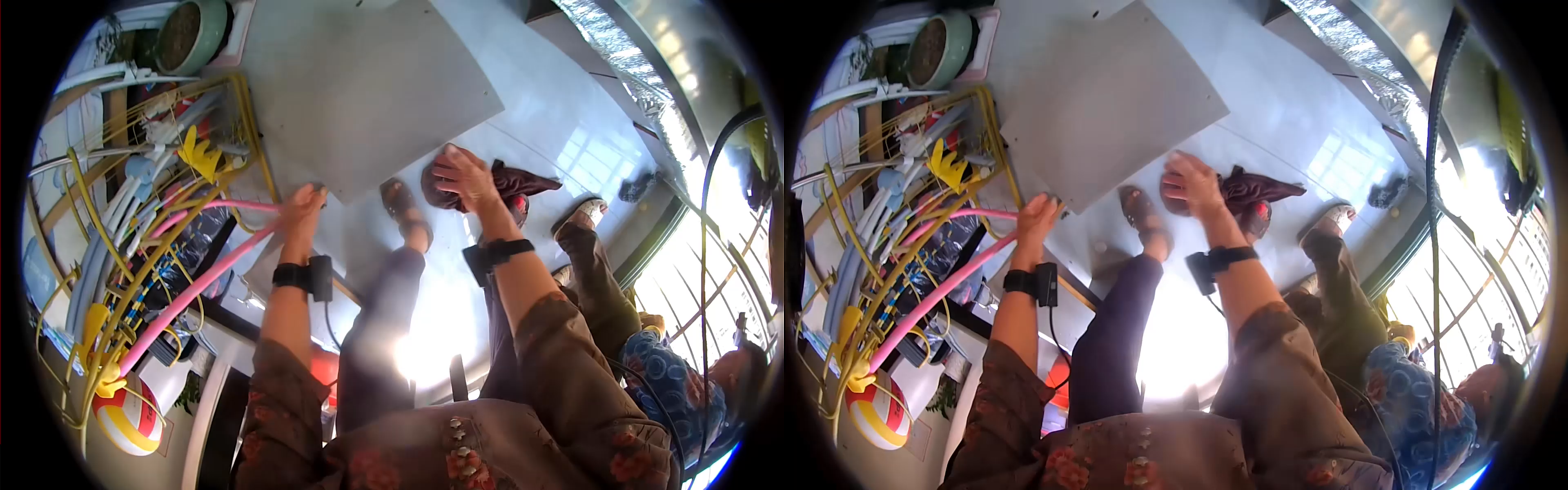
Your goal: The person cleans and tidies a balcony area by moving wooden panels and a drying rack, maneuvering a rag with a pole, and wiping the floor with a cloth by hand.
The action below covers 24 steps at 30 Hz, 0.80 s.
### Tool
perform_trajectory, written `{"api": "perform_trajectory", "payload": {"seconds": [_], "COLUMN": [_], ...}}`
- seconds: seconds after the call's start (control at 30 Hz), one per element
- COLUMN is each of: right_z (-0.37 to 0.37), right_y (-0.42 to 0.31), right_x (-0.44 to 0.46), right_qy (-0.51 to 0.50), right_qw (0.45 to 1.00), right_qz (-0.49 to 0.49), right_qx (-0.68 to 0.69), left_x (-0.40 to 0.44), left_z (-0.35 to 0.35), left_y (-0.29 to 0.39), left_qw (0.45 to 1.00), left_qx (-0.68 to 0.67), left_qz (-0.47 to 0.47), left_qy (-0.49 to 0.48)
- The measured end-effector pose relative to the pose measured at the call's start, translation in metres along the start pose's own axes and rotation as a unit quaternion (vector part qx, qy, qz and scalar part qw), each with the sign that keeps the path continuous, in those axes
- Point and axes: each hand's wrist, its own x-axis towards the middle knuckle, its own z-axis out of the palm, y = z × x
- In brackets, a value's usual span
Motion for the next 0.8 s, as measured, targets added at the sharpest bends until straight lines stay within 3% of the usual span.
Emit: {"api": "perform_trajectory", "payload": {"seconds": [0.07, 0.13, 0.2, 0.27, 0.4, 0.53, 0.7, 0.8], "right_z": [0.032, 0.050, 0.055, 0.052, 0.007, -0.060, -0.156, -0.185], "right_y": [-0.011, -0.018, -0.023, -0.040, -0.051, -0.076, -0.107, -0.122], "right_x": [0.006, 0.019, 0.014, 0.011, -0.002, -0.006, 0.017, 0.023], "right_qy": [-0.001, 0.017, 0.043, 0.068, 0.045, 0.063, 0.126, 0.139], "right_qw": [1.000, 0.982, 0.986, 0.988, 0.989, 0.983, 0.984, 0.976], "right_qz": [-0.025, -0.048, -0.049, -0.057, -0.114, -0.132, -0.107, -0.147], "right_qx": [0.018, 0.181, 0.155, 0.129, 0.088, 0.112, 0.061, 0.078], "left_x": [0.007, 0.024, 0.022, 0.014, -0.024, -0.038, -0.072, -0.086], "left_z": [0.023, 0.034, 0.040, 0.042, 0.072, 0.149, 0.236, 0.274], "left_y": [0.013, 0.008, 0.013, 0.021, 0.031, 0.022, 0.038, 0.041], "left_qw": [0.996, 0.995, 0.991, 0.994, 0.982, 0.997, 0.976, 0.965], "left_qx": [-0.051, -0.050, -0.022, -0.075, -0.182, -0.068, -0.167, -0.187], "left_qz": [-0.065, -0.083, -0.081, -0.072, -0.022, -0.027, -0.083, -0.097], "left_qy": [0.026, 0.038, 0.099, 0.045, -0.039, -0.026, -0.113, -0.158]}}
